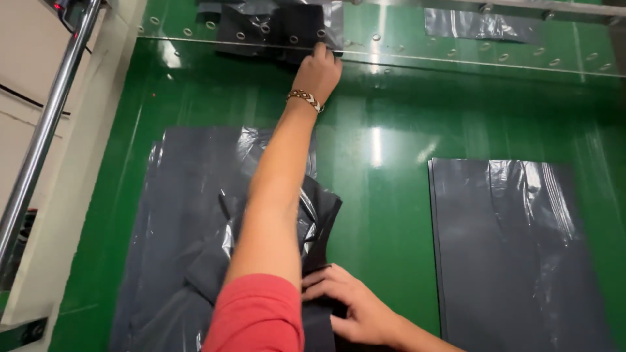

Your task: Folding plastic bags and inserting them into clear packaging sleeves at a conveyor belt station.

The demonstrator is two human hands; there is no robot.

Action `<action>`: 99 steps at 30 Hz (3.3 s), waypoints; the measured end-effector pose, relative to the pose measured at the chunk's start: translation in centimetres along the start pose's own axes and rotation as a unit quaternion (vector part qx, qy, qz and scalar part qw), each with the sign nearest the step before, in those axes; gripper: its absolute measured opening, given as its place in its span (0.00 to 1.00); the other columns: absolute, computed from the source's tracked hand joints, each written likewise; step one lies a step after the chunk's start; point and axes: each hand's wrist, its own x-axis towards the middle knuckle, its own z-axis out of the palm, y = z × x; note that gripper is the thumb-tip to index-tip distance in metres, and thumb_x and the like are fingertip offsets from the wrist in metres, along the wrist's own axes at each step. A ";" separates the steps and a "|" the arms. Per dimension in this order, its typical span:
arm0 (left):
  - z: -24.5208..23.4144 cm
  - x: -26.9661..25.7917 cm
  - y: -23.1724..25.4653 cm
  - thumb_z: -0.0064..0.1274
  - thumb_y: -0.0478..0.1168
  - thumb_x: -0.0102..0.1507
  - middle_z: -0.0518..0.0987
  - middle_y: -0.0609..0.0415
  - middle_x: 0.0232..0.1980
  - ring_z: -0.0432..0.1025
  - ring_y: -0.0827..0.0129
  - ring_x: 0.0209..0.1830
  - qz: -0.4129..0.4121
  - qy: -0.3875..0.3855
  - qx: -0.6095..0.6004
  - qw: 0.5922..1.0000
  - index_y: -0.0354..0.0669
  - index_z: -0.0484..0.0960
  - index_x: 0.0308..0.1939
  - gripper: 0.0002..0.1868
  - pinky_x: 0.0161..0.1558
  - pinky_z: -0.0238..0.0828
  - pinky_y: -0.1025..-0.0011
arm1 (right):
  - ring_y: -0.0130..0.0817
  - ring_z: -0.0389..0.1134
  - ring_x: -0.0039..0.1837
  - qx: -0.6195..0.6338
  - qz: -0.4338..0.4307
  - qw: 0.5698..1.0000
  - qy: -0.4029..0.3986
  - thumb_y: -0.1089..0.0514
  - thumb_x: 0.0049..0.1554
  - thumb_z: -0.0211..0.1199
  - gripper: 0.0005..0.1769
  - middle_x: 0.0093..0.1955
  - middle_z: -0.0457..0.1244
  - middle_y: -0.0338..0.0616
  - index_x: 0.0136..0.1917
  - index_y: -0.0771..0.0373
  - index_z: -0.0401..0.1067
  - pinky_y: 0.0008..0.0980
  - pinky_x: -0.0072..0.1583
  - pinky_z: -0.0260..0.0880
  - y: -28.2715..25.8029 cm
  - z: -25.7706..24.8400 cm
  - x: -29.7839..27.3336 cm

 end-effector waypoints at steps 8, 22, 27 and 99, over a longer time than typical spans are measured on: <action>-12.5 -6.7 3.1 0.49 0.41 0.55 0.80 0.57 0.28 0.70 0.56 0.37 -0.033 -0.106 -0.082 0.990 0.52 0.84 0.26 0.08 0.24 0.67 0.65 | 0.43 0.65 0.65 0.031 0.029 0.999 0.003 0.56 0.55 0.52 0.19 0.63 0.63 0.51 0.59 0.59 0.71 0.43 0.67 0.60 -1.3 -0.8 -0.3; -44.9 -13.8 8.3 0.57 0.47 0.62 0.77 0.54 0.40 0.71 0.57 0.37 0.209 -0.249 -0.501 0.802 0.45 0.72 0.45 0.15 0.24 0.70 0.55 | 0.35 0.67 0.54 0.166 0.349 0.817 0.428 0.65 0.53 0.63 0.22 0.53 0.69 0.50 0.61 0.65 0.69 0.34 0.57 0.67 -3.1 -4.2 0.0; -46.5 -14.1 4.5 0.60 0.55 0.58 0.80 0.59 0.41 0.74 0.59 0.40 0.215 -0.249 -0.426 0.843 0.51 0.75 0.42 0.18 0.33 0.72 0.59 | 0.34 0.68 0.53 0.093 0.341 0.858 0.372 0.67 0.50 0.64 0.24 0.53 0.70 0.50 0.60 0.65 0.68 0.34 0.56 0.69 1.3 -5.7 -3.8; -37.8 -17.9 2.1 0.55 0.51 0.61 0.78 0.48 0.54 0.71 0.53 0.61 -0.181 -0.313 -0.305 0.881 0.42 0.80 0.52 0.21 0.58 0.70 0.50 | 0.53 0.49 0.78 -0.580 0.182 0.786 0.113 0.47 0.42 0.67 0.54 0.77 0.50 0.53 0.79 0.55 0.51 0.58 0.72 0.52 -3.8 6.5 -10.9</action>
